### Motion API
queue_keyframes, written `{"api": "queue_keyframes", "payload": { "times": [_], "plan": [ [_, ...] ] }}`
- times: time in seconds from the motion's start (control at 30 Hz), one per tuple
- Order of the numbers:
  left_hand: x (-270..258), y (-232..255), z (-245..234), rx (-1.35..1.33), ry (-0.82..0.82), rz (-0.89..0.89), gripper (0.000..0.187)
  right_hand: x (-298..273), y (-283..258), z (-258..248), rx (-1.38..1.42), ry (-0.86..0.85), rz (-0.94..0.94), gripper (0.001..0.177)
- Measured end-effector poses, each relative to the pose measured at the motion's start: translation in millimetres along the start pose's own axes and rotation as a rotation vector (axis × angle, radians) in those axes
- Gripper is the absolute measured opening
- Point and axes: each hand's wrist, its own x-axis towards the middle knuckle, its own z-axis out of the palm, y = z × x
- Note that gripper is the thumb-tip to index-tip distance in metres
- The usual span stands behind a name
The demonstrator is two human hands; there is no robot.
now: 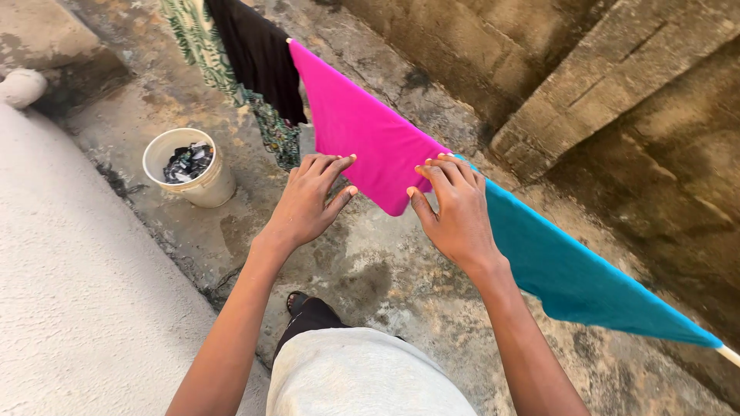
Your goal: Hanging various items of wet laundry on an outdoor clothesline from a plastic bucket.
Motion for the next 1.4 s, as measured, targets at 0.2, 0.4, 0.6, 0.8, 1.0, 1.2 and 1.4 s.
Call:
{"api": "queue_keyframes", "payload": {
  "times": [0.2,0.4,0.6,0.8,1.0,1.2,1.4],
  "plan": [
    [-50.9,-98.2,-54.1,0.031,0.090,-0.245,0.047,79.8,-52.2,95.9,0.161,-0.171,-0.111,0.032],
    [-101.3,-170.8,-98.0,0.049,0.127,-0.497,0.041,133.0,-113.9,206.3,0.277,-0.445,-0.209,0.039],
    [-128.7,-234.2,-131.3,0.087,0.097,-0.698,0.036,185.7,-153.2,279.1,0.322,-0.577,-0.294,0.041],
    [-121.3,-307.7,-145.7,0.071,0.135,-0.868,0.035,257.2,-135.9,377.0,0.340,-0.645,-0.402,0.043],
    [-72.3,-406.8,-142.7,0.078,0.131,-0.962,0.032,360.1,-122.6,510.1,0.400,-0.759,-0.390,0.038],
    [-28.9,-517.7,-110.2,0.031,-0.004,-0.984,0.030,419.3,-127.9,643.3,0.633,-0.815,-0.146,0.024],
    [-14.2,-621.5,-66.9,-0.138,0.131,-1.069,0.022,456.3,-122.1,753.3,0.593,-0.861,-0.301,0.020]
  ]
}}
